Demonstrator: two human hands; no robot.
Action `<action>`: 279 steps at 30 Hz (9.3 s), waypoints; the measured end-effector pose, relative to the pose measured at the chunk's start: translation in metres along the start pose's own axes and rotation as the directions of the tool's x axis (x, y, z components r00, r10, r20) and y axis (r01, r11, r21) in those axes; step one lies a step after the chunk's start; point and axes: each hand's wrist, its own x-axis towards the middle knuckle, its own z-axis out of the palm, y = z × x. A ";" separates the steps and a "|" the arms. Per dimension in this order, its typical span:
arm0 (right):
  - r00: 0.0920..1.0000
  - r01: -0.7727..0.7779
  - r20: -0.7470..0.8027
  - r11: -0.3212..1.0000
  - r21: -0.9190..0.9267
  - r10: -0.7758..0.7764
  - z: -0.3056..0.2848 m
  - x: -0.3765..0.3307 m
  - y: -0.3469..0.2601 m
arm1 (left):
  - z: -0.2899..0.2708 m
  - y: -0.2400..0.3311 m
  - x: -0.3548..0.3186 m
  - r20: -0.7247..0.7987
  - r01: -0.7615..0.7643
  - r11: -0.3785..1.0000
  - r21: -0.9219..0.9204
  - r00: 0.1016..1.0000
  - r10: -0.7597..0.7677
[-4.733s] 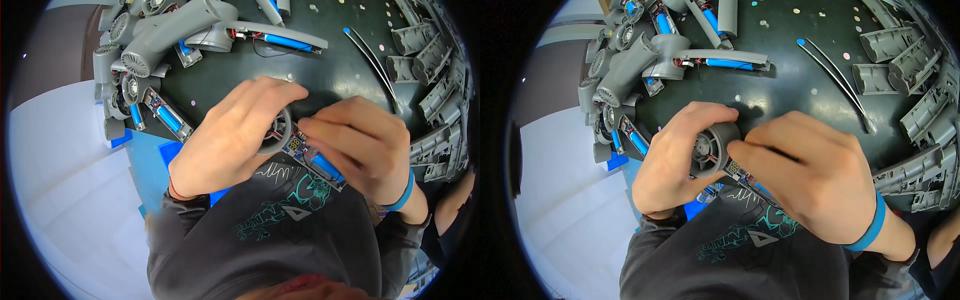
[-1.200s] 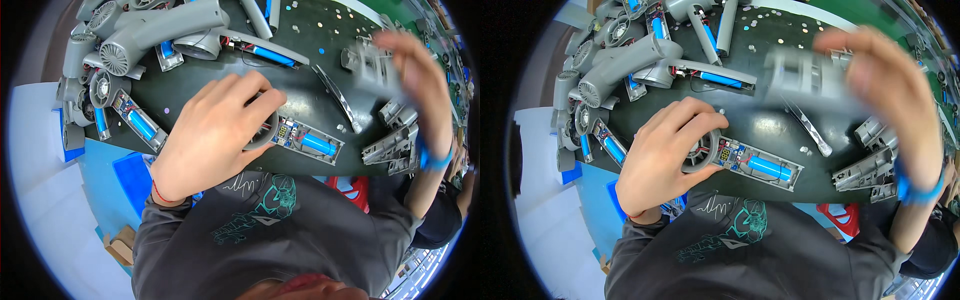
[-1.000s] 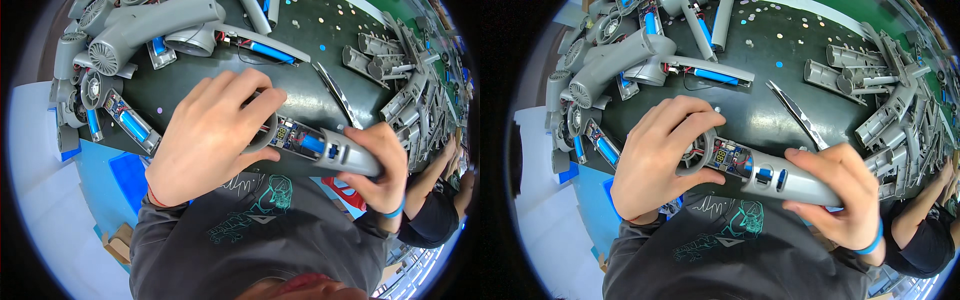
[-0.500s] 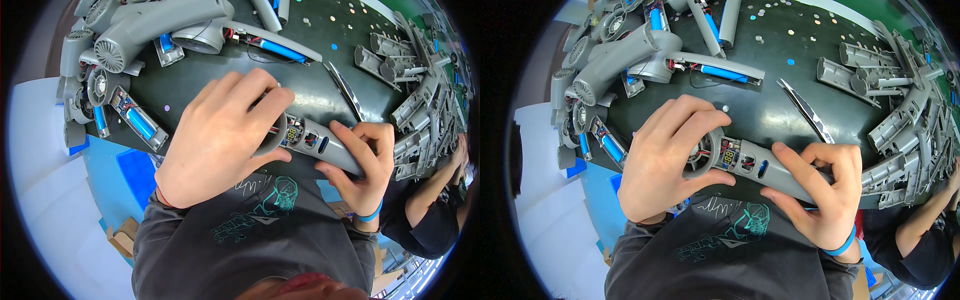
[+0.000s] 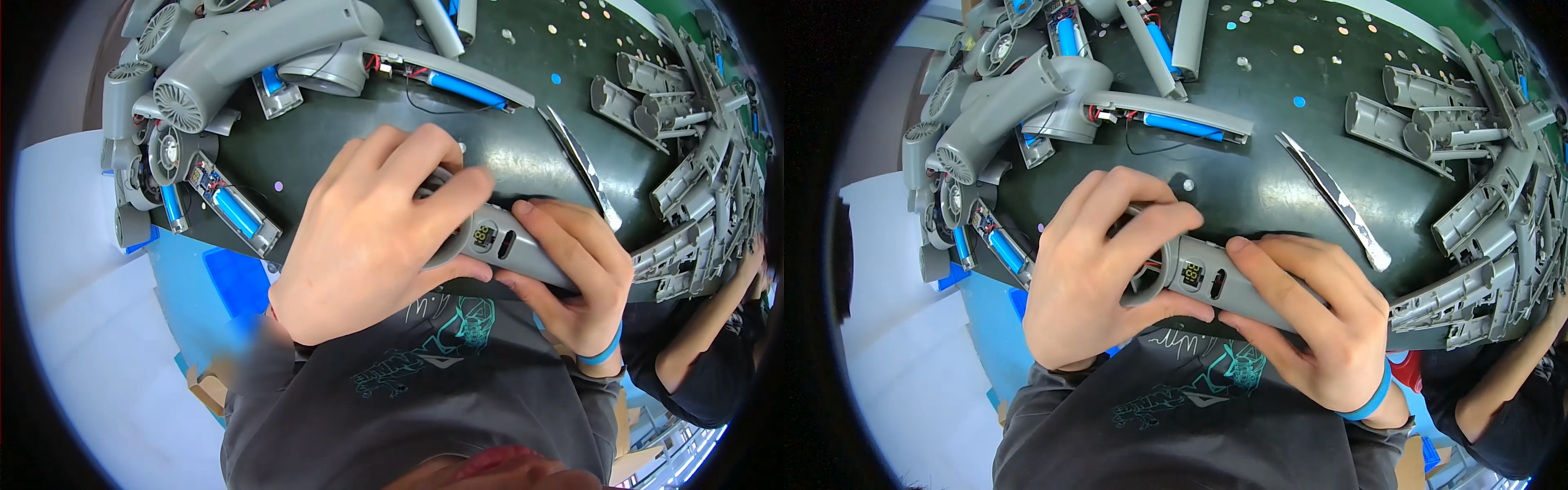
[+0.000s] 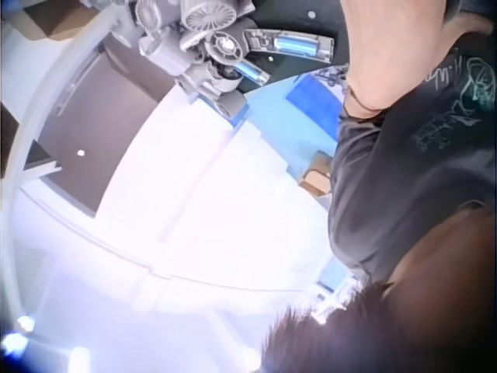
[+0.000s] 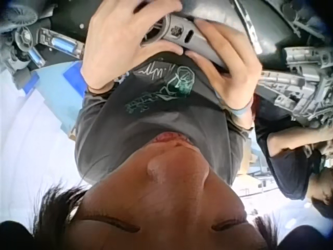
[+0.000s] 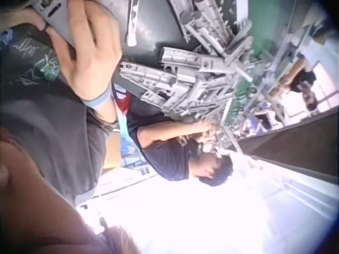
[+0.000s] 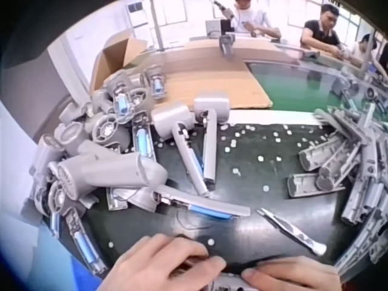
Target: Assembling internal components, wiring, and circuit boards into hair dryer bodies on a production line.
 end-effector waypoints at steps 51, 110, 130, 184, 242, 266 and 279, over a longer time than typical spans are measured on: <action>0.743 -0.665 0.423 0.646 0.376 0.519 -0.035 -0.009 -0.004 | 0.025 -0.003 -0.021 -0.280 -0.086 0.957 -0.278 0.960 0.005; 0.799 -0.537 0.269 0.437 0.722 0.537 -0.011 -0.050 -0.033 | 0.059 -0.011 -0.029 -0.500 -0.292 0.766 -0.572 0.865 -0.044; 0.795 -0.184 -0.341 0.734 0.654 0.502 -0.057 0.469 0.254 | 0.043 0.002 -0.012 -0.127 -0.010 0.702 -0.712 0.985 -0.115; 0.921 -0.276 -0.288 0.961 -0.004 0.263 0.024 -0.029 -0.010 | 0.015 0.044 -0.010 -0.106 0.119 0.936 0.330 0.990 -0.088; 0.959 -0.280 0.045 0.960 -0.002 0.280 -0.021 -0.012 -0.005 | 0.021 0.042 -0.008 -0.113 0.130 0.975 0.180 0.987 -0.111; 0.968 0.167 0.230 0.946 -0.279 -0.103 -0.037 -0.006 0.008 | -0.014 0.032 -0.012 -0.075 -0.043 0.975 0.217 0.995 0.061; 0.984 -0.145 0.134 0.956 0.253 0.114 0.010 0.038 -0.013 | -0.002 0.009 -0.029 -0.125 -0.021 0.999 -0.044 0.992 0.015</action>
